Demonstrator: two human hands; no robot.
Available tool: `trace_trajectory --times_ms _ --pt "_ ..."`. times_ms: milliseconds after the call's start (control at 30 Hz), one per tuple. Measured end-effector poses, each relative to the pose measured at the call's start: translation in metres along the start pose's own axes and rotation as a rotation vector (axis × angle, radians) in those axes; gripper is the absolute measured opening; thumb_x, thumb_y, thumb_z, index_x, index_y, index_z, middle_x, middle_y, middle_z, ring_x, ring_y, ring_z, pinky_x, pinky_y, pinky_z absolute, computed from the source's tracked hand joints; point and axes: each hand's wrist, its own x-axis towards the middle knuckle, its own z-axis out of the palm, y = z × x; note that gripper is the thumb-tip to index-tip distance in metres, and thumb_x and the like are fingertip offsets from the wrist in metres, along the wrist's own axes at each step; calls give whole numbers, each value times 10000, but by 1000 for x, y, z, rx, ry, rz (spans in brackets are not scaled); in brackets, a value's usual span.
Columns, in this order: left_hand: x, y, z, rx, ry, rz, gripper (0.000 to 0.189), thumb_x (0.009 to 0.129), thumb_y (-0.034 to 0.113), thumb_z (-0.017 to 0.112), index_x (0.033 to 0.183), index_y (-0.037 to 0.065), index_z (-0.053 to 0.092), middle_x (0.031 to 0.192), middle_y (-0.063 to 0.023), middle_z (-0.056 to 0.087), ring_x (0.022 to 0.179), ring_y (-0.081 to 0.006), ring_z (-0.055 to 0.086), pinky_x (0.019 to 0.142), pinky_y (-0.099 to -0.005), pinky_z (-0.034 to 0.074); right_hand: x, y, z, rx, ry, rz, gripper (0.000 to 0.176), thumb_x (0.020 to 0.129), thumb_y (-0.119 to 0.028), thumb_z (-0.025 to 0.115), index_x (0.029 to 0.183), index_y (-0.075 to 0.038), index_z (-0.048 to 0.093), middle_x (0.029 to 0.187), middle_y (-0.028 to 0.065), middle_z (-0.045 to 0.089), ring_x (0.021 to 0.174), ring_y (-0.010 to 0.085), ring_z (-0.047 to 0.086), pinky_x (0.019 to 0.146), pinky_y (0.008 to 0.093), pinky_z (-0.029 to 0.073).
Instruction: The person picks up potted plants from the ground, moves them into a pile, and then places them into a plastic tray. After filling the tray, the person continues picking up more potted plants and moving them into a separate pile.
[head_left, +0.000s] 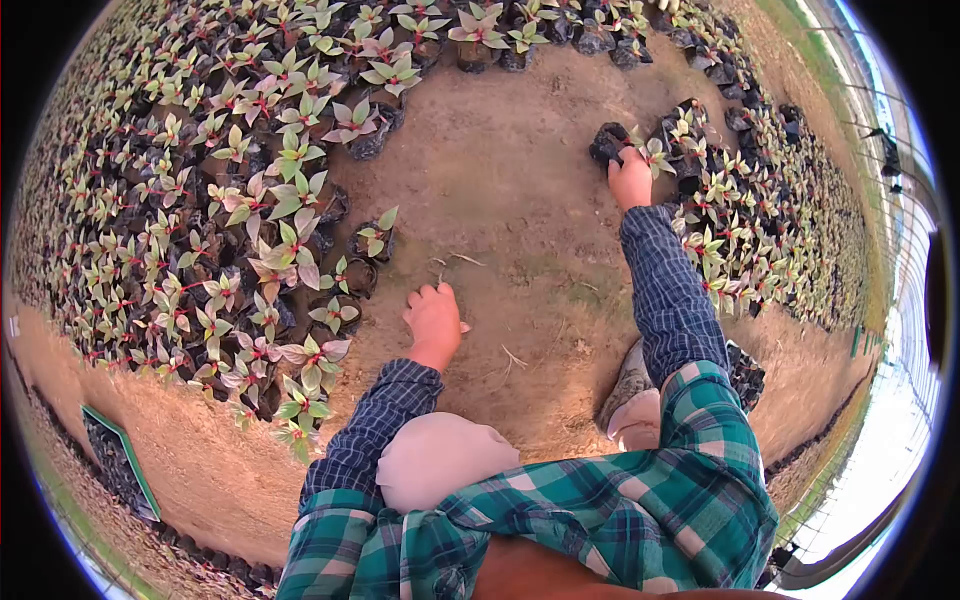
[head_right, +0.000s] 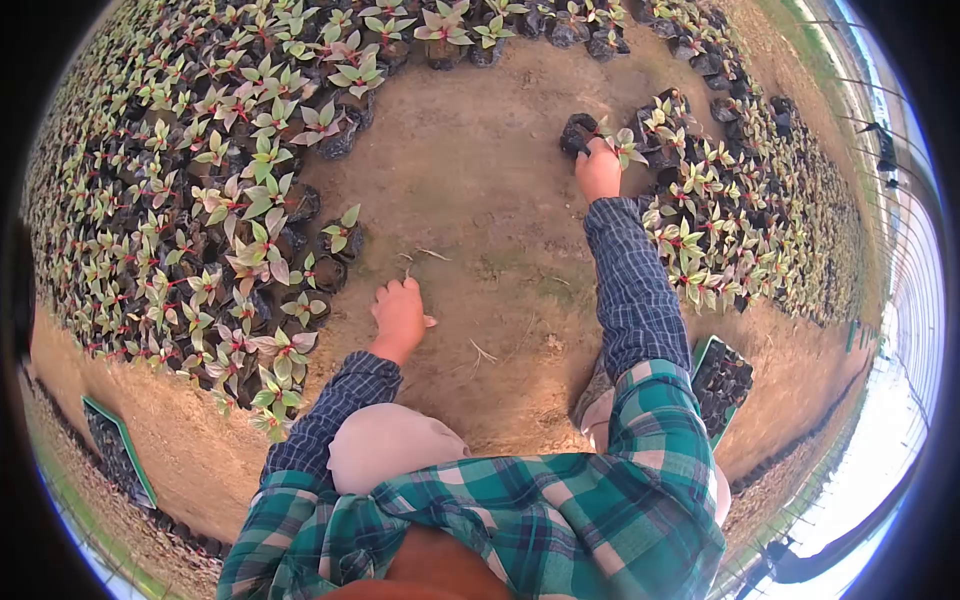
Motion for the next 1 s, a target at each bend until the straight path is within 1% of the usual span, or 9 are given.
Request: trace_trajectory --times_ms 167,300,333,400,500,600,733,833,1000 --pt "1 -2 -2 12 7 -1 650 619 326 858 1108 59 524 1119 -139 540 1103 -358 505 853 -499 474 -16 -137 4 391 -216 -335 166 726 -114 660 821 -54 538 793 162 580 766 370 595 676 444 479" --pt "-2 -4 5 22 16 58 663 645 352 841 1130 51 504 1109 -137 531 1082 -351 517 841 -485 480 -26 -232 32 372 -201 -744 150 754 -135 602 860 -51 536 808 162 576 726 362 602 626 460 499" --pt "-8 -10 17 13 -9 73 665 646 347 842 1132 46 502 1103 -143 533 1074 -354 523 839 -477 485 -58 -240 47 323 -263 -666 150 754 -135 602 860 -51 536 808 162 576 726 362 602 626 460 499" --pt "6 -3 13 32 16 71 665 643 335 846 1130 36 504 1093 -153 539 1065 -361 529 836 -469 489 -43 -261 75 232 -294 -872 157 801 -139 551 917 -49 608 813 145 625 778 344 641 622 435 529" --pt "1 0 4 65 6 68 660 638 323 850 1123 32 509 1090 -157 544 1064 -365 529 835 -472 488 -64 -257 49 409 -432 -523 210 792 -76 555 995 -63 605 1001 154 569 930 331 568 791 416 500" --pt "-2 1 -2 54 -2 69 654 636 317 852 1119 35 513 1099 -157 546 1068 -369 526 836 -477 488 -91 -207 10 568 -96 -173 216 782 -56 592 998 -64 578 994 168 545 895 380 574 755 441 496" --pt "-4 3 -1 35 4 67 645 640 315 851 1122 44 518 1124 -161 547 1084 -371 520 840 -480 486 -145 -87 -26 255 189 384 279 749 5 582 1025 -42 583 1043 189 522 929 359 551 786 402 477" --pt "-4 3 -2 43 -5 60 646 639 312 853 1125 48 519 1137 -162 545 1091 -370 519 848 -478 484 -171 -38 -68 -58 322 564 445 757 7 570 1192 -28 481 1123 251 457 969 428 541 796 464 483" --pt "-3 1 2 50 5 64 656 642 325 850 1137 53 516 1151 -155 543 1105 -370 513 854 -490 482 -179 13 -60 -112 90 594 431 767 -42 616 1176 6 488 1053 288 509 950 451 555 796 484 477"
